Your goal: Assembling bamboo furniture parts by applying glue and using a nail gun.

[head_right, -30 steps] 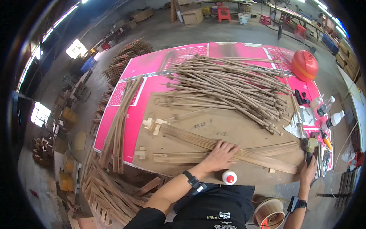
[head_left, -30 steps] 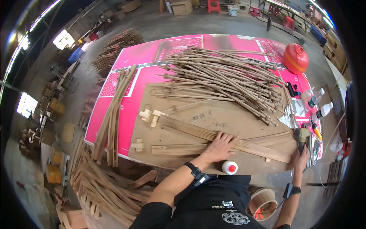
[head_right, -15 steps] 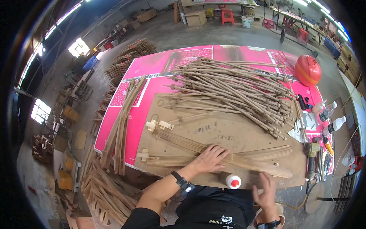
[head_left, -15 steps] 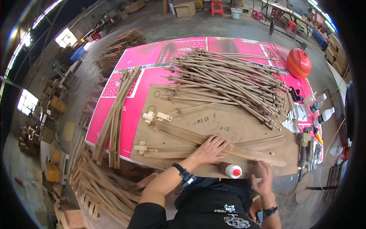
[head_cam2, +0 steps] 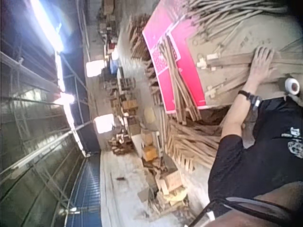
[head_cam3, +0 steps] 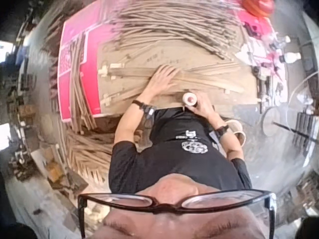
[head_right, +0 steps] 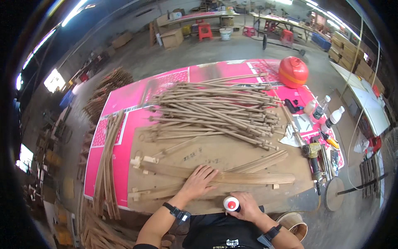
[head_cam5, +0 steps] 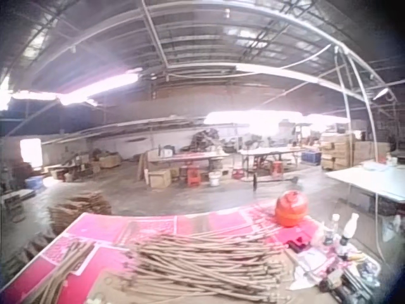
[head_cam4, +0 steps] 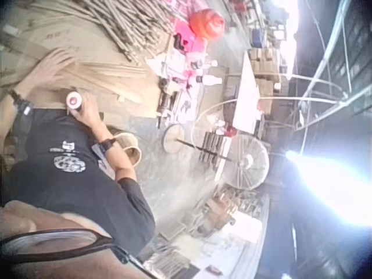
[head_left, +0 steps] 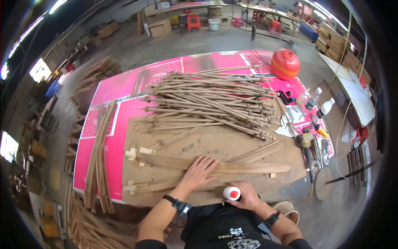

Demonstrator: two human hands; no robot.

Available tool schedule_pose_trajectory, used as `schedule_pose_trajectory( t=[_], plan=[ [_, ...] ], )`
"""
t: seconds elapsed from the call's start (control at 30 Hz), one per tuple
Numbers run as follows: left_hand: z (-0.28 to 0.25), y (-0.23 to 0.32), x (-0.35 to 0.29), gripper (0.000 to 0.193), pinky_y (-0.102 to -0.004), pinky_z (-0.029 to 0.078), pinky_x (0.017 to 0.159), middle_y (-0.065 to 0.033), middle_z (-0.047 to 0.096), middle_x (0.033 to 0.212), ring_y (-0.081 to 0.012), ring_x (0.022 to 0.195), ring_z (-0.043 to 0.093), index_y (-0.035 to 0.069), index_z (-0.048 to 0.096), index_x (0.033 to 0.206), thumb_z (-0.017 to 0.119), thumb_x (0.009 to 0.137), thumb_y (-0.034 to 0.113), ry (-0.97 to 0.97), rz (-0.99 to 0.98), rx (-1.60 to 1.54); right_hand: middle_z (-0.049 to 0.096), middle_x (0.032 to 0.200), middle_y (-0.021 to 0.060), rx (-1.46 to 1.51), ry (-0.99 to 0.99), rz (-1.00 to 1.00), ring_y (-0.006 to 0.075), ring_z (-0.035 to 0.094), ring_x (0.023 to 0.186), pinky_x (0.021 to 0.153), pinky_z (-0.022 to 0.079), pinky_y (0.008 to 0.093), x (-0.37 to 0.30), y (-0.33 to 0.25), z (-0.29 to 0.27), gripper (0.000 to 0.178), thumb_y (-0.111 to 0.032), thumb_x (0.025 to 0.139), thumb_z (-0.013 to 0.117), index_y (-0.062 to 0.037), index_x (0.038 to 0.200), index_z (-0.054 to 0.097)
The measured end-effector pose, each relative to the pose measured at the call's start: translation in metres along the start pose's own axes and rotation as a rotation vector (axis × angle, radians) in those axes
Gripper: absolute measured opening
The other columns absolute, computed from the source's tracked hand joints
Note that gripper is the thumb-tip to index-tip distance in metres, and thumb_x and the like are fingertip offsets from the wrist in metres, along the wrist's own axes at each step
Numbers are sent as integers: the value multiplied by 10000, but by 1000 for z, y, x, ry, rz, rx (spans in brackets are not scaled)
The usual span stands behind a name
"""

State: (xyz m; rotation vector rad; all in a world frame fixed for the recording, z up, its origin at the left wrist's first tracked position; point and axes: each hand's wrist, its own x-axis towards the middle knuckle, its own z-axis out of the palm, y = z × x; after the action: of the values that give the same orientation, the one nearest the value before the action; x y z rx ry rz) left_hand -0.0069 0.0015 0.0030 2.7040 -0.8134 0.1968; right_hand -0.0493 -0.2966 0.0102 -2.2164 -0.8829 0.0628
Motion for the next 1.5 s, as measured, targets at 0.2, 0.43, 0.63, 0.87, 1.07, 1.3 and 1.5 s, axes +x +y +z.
schedule_pose_trajectory(
  t=[0.2, 0.43, 0.63, 0.87, 1.07, 1.3, 1.5],
  plan=[
    [-19, 1, 6, 664, -520, 309, 1220, -158, 551, 1458, -371, 1402, 466, 91, 495, 1504, 668, 966, 438, 52, -61, -27, 698, 1169, 169, 29, 93, 28, 377, 651, 1092, 934, 510, 464, -4, 16, -13, 655, -318, 718, 927, -56, 1248, 644],
    [-114, -20, 61, 411, -461, 490, 1040, -168, 702, 1242, -359, 1211, 619, 85, 718, 1251, 699, 949, 363, -103, -267, -156, 690, 1050, 170, -39, 234, 102, 391, 657, 985, 879, 527, 461, -12, 35, -34, 600, -366, 713, 930, -53, 1147, 658],
    [-128, -91, 141, 402, -511, 512, 976, -187, 699, 1181, -385, 1153, 628, 59, 705, 1235, 698, 935, 326, 50, -239, -15, 684, 1044, 163, -105, 265, 71, 385, 652, 981, 889, 521, 457, -9, 37, -30, 619, -418, 718, 910, -44, 1138, 650],
    [-89, -175, 243, 379, -503, 479, 1042, -190, 659, 1277, -386, 1242, 583, 47, 651, 1295, 660, 940, 177, 172, -281, 139, 690, 1026, 131, -114, 254, 73, 344, 669, 946, 853, 521, 435, -15, 45, -22, 625, -450, 701, 889, -56, 1129, 659],
    [-57, -234, 296, 448, -497, 432, 1119, -167, 585, 1443, -373, 1350, 517, 64, 578, 1393, 631, 957, 153, 161, -244, 315, 695, 1037, 120, -140, 246, 25, 329, 669, 910, 821, 516, 431, -13, 46, -22, 688, -466, 687, 902, -62, 1180, 643],
    [-60, -226, 320, 200, -466, 507, 971, -137, 716, 1107, -359, 1079, 654, 60, 754, 1084, 689, 919, 154, 169, -272, 133, 701, 1044, 102, -81, 207, 86, 324, 667, 910, 826, 521, 433, -20, 52, -20, 693, -480, 655, 869, -78, 1186, 676],
    [-88, -203, 312, 187, -473, 510, 880, -95, 672, 988, -344, 948, 642, 76, 749, 1064, 729, 880, 106, 469, 81, 196, 698, 1034, 107, -106, 215, 86, 321, 663, 908, 830, 519, 427, -20, 51, -19, 699, -494, 657, 858, -75, 1186, 680]
  ],
)
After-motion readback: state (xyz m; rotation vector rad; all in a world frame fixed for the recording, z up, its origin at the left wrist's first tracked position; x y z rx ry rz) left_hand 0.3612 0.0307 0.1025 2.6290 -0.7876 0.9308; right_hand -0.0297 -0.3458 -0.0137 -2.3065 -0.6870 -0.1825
